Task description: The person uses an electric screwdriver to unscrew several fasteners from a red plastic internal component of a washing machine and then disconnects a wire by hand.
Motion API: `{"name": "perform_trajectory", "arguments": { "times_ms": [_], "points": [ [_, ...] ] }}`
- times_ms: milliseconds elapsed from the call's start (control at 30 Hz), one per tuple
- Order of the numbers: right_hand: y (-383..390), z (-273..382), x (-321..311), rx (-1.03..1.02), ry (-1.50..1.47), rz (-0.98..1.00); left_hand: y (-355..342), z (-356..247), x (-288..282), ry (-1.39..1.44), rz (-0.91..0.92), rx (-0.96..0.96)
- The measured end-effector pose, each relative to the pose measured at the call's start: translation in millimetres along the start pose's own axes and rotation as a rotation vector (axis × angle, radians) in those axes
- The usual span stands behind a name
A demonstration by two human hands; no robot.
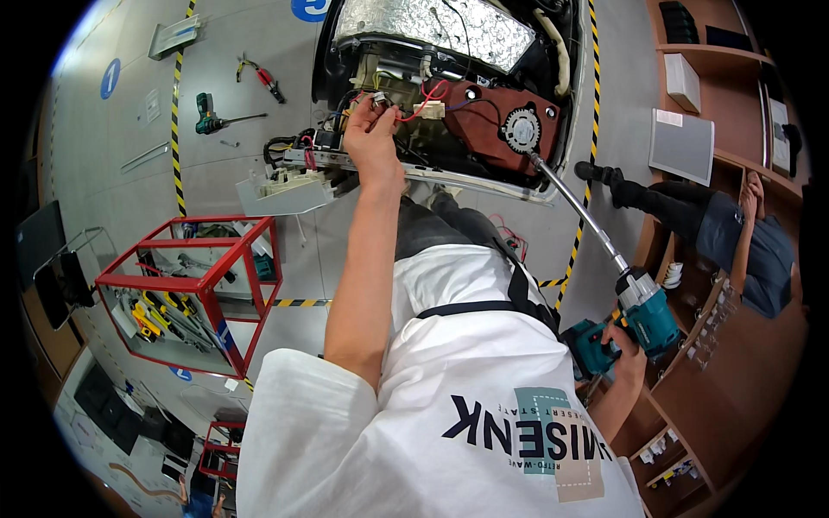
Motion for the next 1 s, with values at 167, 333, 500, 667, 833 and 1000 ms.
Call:
{"name": "perform_trajectory", "arguments": {
  "times_ms": [167, 333, 500, 667, 833, 1000],
  "points": [
    [-1, 3, 7, 0.011, 0.065, 0.003, -8, -7, -1, -0.075, -0.029, -0.049],
    [-3, 6, 5, 0.011, 0.076, 0.061, -27, -11, -9, -0.099, -0.051, 0.023],
    [-1, 2, 1, 0.020, 0.011, 0.055, -37, -17, -2, -0.144, -0.012, -0.048],
    [-2, 5, 5, 0.043, 0.061, 0.038, -42, -29, 9, -0.123, 0.060, -0.150],
    [-1, 7, 7, 0.048, 0.038, 0.023, -62, -28, -6, -0.094, 0.195, -0.252],
    [-2, 2, 0, 0.054, 0.006, 0.004, -58, -34, 3, -0.173, 0.214, -0.277]
  ]
}}
Point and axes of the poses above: each hand's wrist, its own y-axis away from the middle knuckle, its own x-axis out of the palm, z = x × y, the point moved 1 cm from there along -y, towards the middle knuckle, and after that the axes turned 15 degrees about z, right-handed, at the moved point
